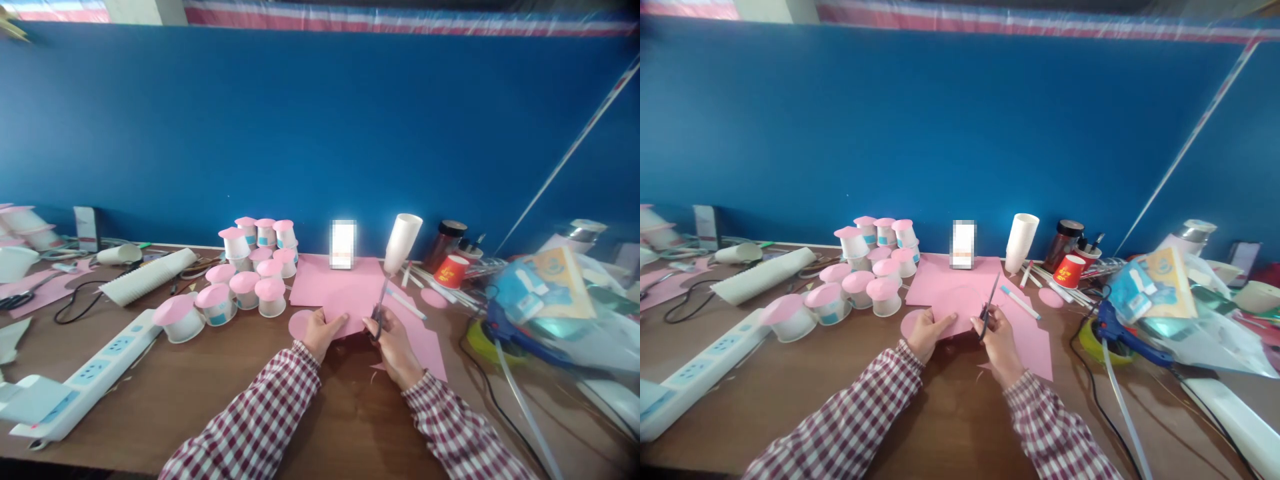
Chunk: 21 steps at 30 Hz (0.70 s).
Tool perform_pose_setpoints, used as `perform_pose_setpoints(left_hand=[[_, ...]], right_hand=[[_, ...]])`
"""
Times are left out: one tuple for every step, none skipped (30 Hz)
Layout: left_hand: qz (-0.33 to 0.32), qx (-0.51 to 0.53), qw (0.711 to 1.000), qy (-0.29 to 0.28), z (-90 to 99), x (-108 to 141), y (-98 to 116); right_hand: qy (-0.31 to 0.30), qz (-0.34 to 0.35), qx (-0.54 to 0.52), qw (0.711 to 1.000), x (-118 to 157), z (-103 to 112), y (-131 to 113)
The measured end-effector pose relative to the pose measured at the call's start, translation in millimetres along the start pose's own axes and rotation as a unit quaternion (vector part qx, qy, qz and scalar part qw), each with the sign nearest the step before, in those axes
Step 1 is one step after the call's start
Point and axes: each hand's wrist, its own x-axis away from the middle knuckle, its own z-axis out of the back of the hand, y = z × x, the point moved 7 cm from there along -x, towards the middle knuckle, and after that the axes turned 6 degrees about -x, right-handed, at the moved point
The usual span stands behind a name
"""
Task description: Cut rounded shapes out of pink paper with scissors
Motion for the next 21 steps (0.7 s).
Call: perform_pose_setpoints(left_hand=[[0.002, -0.001, 1.000, 0.003, -0.1, 0.5, 0.1], [0.008, -0.002, 1.000, 0.008, -0.3, 1.2, -0.1], [0.016, -0.003, 1.000, 0.013, -0.9, 2.2, -0.4], [0.026, -0.004, 1.000, 0.017, -2.0, 3.3, -0.9], [0.034, -0.004, 0.999, 0.020, -3.7, 4.5, -1.2], [0.038, -0.003, 0.999, 0.021, -5.8, 5.7, -1.2], [0.039, 0.000, 0.999, 0.024, -7.8, 6.8, -1.0], [0.038, 0.007, 0.999, 0.031, -9.4, 8.1, -0.6], [0.037, 0.018, 0.998, 0.042, -10.4, 9.4, -0.4], [0.037, 0.033, 0.997, 0.052, -11.4, 10.8, -0.5], [0.038, 0.051, 0.996, 0.059, -12.7, 12.3, -0.8], [0.042, 0.069, 0.995, 0.060, -14.8, 13.8, -1.2], [0.046, 0.085, 0.994, 0.053, -17.4, 15.2, -1.7], [0.051, 0.098, 0.993, 0.044, -20.3, 16.5, -2.1], [0.055, 0.109, 0.992, 0.033, -22.9, 17.6, -2.4], [0.057, 0.116, 0.991, 0.026, -24.8, 18.4, -2.7], [0.060, 0.119, 0.991, 0.025, -25.6, 18.9, -3.2], [0.062, 0.120, 0.990, 0.029, -25.4, 19.1, -4.1], [0.066, 0.119, 0.990, 0.038, -24.3, 19.0, -5.3], [0.069, 0.116, 0.990, 0.047, -23.0, 18.6, -6.5], [0.070, 0.114, 0.989, 0.056, -21.5, 18.0, -7.4]], right_hand=[[0.000, -0.004, -0.006, 1.000, 0.0, -0.4, 0.9], [0.003, -0.007, -0.011, 1.000, 0.1, -0.6, 1.7], [0.006, -0.008, -0.014, 1.000, 0.3, -0.7, 2.2], [0.011, -0.006, -0.017, 1.000, 0.5, -0.8, 2.4], [0.014, -0.004, -0.020, 1.000, 0.9, -1.2, 2.3], [0.016, -0.002, -0.023, 1.000, 1.3, -1.9, 2.1], [0.017, 0.000, -0.027, 0.999, 1.8, -2.6, 1.8], [0.020, 0.002, -0.031, 0.999, 2.3, -3.3, 1.4], [0.026, 0.004, -0.036, 0.999, 2.8, -3.8, 0.7], [0.033, 0.007, -0.041, 0.999, 3.4, -4.0, -0.1], [0.040, 0.010, -0.047, 0.998, 3.9, -4.3, -0.9], [0.046, 0.011, -0.053, 0.997, 4.3, -4.6, -1.6], [0.050, 0.010, -0.059, 0.997, 4.7, -5.3, -1.9], [0.049, 0.009, -0.064, 0.997, 5.1, -6.4, -2.0], [0.046, 0.006, -0.065, 0.997, 5.4, -7.7, -1.8], [0.042, 0.003, -0.064, 0.997, 5.7, -8.6, -1.4], [0.038, 0.002, -0.058, 0.998, 5.9, -9.2, -0.9], [0.036, 0.002, -0.050, 0.998, 6.1, -9.1, -0.4], [0.037, 0.004, -0.042, 0.998, 6.3, -8.4, 0.0], [0.037, 0.008, -0.034, 0.999, 6.3, -7.5, 0.3], [0.037, 0.013, -0.027, 0.999, 6.3, -6.6, 0.4]])
